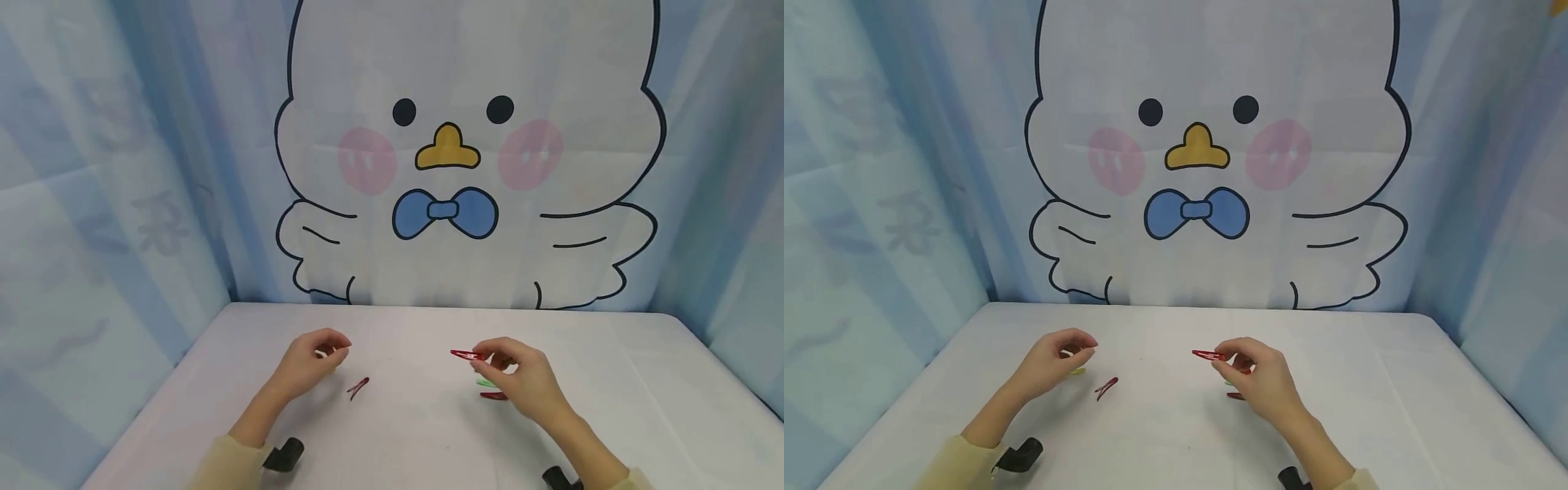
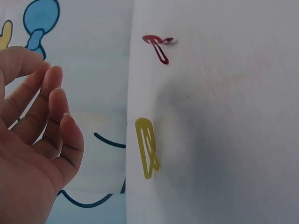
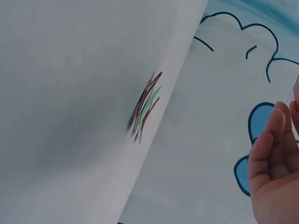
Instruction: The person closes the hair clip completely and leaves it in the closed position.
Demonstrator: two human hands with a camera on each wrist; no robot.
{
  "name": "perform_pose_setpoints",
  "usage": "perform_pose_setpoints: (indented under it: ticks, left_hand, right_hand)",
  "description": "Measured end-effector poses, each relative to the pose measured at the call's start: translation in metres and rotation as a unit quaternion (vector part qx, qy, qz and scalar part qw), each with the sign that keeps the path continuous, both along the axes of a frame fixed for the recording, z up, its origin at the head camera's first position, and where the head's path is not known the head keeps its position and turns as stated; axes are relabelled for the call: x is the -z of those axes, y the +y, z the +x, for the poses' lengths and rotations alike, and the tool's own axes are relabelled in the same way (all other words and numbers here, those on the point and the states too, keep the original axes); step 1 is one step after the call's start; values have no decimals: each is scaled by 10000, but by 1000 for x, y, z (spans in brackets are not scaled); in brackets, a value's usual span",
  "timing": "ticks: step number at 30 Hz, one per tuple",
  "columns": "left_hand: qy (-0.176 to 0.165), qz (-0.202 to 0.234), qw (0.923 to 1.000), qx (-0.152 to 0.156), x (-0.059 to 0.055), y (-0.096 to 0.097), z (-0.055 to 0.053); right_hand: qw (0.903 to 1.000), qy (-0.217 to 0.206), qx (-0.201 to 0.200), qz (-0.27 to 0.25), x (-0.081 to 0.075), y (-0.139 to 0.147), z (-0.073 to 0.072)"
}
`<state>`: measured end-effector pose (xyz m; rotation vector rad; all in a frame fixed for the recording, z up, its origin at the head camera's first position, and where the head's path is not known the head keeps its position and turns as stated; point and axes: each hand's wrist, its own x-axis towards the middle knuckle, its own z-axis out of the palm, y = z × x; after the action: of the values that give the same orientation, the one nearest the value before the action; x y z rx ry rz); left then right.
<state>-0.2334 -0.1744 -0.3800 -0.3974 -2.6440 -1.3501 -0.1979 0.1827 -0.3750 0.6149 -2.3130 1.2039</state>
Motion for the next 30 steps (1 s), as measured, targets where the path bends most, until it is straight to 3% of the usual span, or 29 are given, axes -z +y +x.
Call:
perform_pose_setpoints:
  ticks: [10, 19, 30]
  left_hand:
    - [-166, -230, 9992, -286, 11, -26, 5]
    - [-605, -212, 9973, -364, 20, -34, -1]
    - [-683, -849, 9940, -105, 23, -44, -6]
  right_hand:
    - [9982, -509, 269, 155, -2, 22, 2]
    - [9941, -910, 429, 408, -1, 39, -1]
    - [9858, -1496, 596, 482, 5, 57, -8]
